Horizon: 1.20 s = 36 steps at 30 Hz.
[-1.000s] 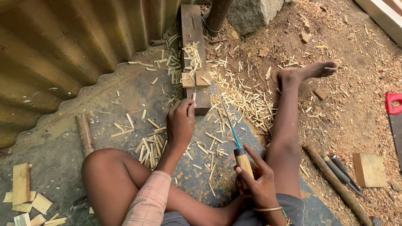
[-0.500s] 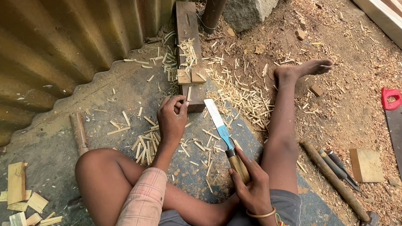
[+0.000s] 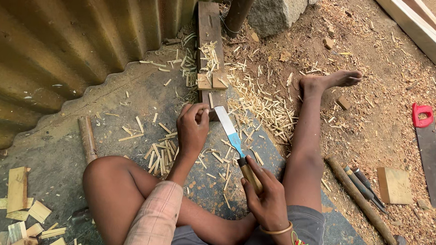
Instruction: The person sits on the ground and uses a chisel and a wooden mallet to carve a small rectangular block of wood. They repeatedly position the chisel and strike it to remove wood shavings, occasionally adjusting the wood's position.
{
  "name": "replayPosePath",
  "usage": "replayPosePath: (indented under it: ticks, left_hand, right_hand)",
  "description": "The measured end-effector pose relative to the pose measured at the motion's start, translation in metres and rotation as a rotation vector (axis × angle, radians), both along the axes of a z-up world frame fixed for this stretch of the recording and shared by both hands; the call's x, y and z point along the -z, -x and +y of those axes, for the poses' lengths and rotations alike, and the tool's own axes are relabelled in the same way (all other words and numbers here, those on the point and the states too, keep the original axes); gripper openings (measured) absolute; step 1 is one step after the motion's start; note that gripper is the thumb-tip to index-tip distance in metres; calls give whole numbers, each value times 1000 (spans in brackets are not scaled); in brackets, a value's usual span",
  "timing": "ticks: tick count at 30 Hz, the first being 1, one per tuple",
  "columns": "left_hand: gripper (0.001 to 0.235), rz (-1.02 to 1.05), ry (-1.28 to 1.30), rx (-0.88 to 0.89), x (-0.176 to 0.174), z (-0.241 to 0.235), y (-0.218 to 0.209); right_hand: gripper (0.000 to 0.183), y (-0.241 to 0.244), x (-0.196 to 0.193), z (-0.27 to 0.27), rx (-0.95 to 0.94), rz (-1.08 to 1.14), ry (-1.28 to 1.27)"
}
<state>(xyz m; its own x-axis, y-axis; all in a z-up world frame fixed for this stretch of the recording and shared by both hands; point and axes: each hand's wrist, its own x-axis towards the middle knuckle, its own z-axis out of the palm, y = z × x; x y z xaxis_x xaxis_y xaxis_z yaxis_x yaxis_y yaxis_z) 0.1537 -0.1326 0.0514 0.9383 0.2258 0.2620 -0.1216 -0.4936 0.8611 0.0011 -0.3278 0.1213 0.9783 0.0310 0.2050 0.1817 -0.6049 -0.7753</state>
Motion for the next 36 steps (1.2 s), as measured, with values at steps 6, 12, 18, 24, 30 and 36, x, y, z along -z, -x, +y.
replayPosePath:
  ticks: [6,12,18,24,30,36]
  left_hand:
    - [36,-118,-221,193,-15,0,39]
    - [51,-53,-462,385,-29,-1,55]
    - [83,-30,-622,515,-45,5,67]
    - [83,-38,-688,586,-48,18,55]
    - [87,-48,-750,589,-32,18,46]
    - [87,-67,-886,545,-21,23,17]
  right_hand:
    - [55,-6,-4,9,-11,40,28]
    - [59,-6,-11,13,-24,89,228]
    - [61,-14,-19,27,-3,75,288]
    - [66,-18,-5,37,13,77,345]
    - [65,-23,34,40,1,-69,327]
    - [66,-47,45,49,32,-40,322]
